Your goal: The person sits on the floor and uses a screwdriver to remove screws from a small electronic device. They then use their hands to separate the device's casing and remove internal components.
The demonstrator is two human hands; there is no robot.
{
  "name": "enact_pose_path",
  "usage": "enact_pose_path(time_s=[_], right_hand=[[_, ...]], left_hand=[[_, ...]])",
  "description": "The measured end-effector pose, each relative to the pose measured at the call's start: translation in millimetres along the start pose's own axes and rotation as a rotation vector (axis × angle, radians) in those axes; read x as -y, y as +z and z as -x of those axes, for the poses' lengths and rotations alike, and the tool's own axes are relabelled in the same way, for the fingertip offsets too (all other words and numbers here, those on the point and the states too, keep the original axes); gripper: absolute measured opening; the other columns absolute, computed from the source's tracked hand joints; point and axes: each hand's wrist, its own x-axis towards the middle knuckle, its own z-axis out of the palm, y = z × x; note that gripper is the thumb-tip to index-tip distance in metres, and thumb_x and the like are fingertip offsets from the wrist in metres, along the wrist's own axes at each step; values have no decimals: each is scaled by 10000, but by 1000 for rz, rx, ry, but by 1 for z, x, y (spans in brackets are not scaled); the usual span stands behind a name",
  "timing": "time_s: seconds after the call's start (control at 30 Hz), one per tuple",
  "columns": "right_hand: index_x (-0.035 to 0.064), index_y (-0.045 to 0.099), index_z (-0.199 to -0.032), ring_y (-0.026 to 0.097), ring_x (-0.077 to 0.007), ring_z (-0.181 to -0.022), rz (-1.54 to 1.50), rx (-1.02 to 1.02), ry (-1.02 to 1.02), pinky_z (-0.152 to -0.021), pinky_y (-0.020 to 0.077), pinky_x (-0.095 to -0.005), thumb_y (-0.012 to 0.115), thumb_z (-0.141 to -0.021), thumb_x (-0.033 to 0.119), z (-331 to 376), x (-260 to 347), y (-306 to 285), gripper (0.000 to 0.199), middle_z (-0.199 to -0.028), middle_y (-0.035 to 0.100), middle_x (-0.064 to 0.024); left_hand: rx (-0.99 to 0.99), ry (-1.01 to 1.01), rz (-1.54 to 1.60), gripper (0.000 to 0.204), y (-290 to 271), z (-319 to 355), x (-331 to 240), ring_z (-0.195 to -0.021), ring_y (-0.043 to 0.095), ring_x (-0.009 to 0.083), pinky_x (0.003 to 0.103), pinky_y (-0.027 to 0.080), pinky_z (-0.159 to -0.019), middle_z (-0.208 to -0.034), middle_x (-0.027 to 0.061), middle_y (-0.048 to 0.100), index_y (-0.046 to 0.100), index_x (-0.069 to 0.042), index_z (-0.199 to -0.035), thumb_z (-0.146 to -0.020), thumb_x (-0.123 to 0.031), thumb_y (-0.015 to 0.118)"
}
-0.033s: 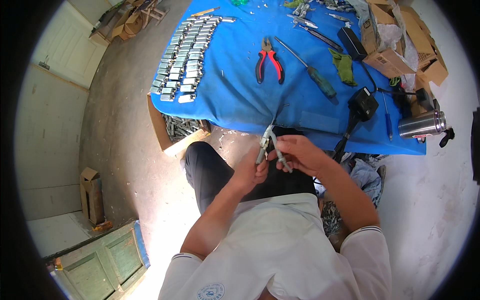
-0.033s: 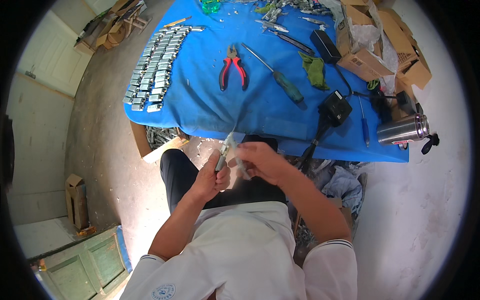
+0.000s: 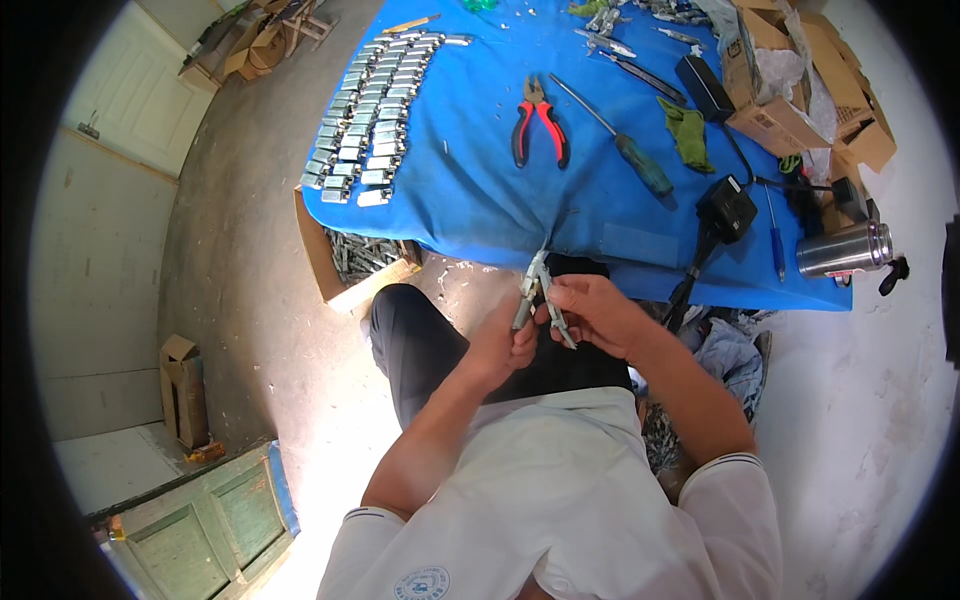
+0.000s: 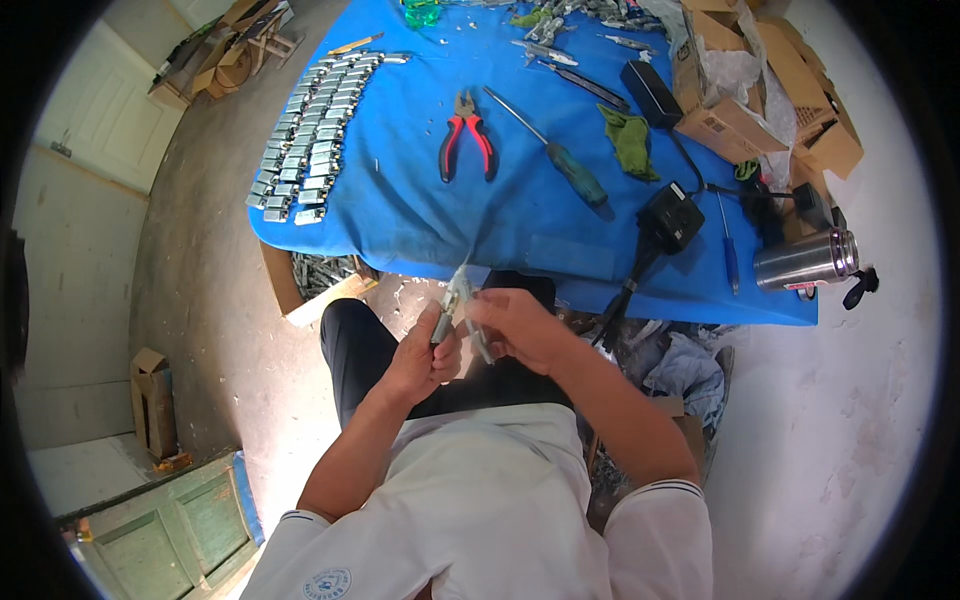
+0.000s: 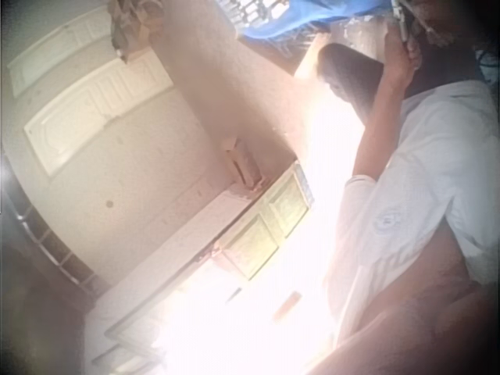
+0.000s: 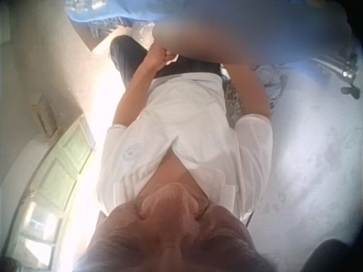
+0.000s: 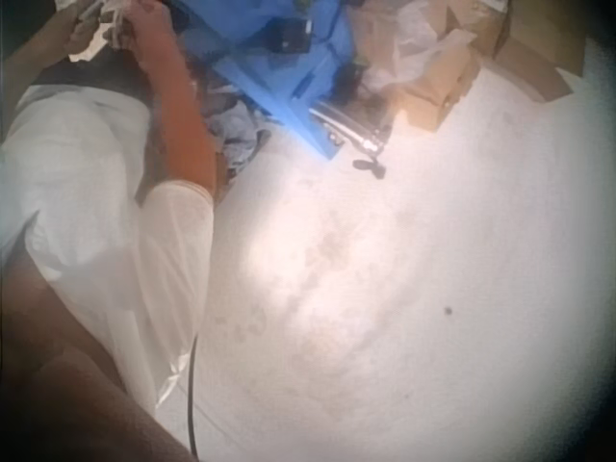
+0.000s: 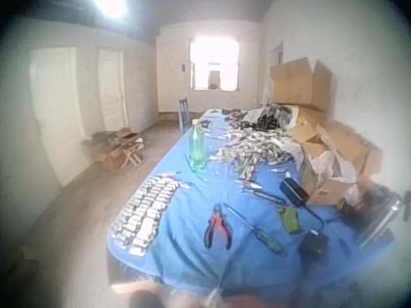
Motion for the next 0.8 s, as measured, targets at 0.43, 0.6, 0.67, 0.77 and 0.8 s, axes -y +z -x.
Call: enact_pose_path(time_s=[0.43,0.6,0.67,0.77,0.8], right_hand=[[-26,582,-1194,466,-47,-591,282,-141,-222,-493,365,-214,582,-887,153,2,-15,-1,355,-732,539,9],[-4,532,-1251,413,-42,-532,127,-133,-84,-443,311,-193,546,-933,126,9,-1,-1,344,-769,510,8],[-7,510,-1287,393,-35,-522,134,-154,-156,-439,301,-193,567,-940,139,8,-5,5,380,-770,501,15],[-5,479,-1341,380,-27,-520,177,-181,-259,-442,298,-193,599,-948,158,4,-15,10,442,-765,492,29],[-3,474,-1354,383,-25,-522,181,-189,-259,-445,300,-193,607,-948,163,7,-11,12,458,-772,499,31]], left_hand=[[63,-52,129,610,-7,1,10,-405,246,86,226,212,-382,-503,-27,283,334,-142,-570,-981,-591,365],[32,-53,98,608,-10,-1,7,-407,247,89,225,217,-384,-507,-25,289,334,-141,-569,-979,-587,374],[43,-52,104,606,-11,-3,6,-409,250,91,225,217,-385,-509,-23,292,335,-141,-568,-980,-584,375],[91,-34,116,607,-7,-6,7,-410,253,94,225,213,-385,-508,-21,287,334,-139,-570,-974,-590,377],[101,-40,118,602,-7,-6,5,-415,260,97,226,218,-390,-512,-17,297,348,-134,-577,-975,-585,379]])
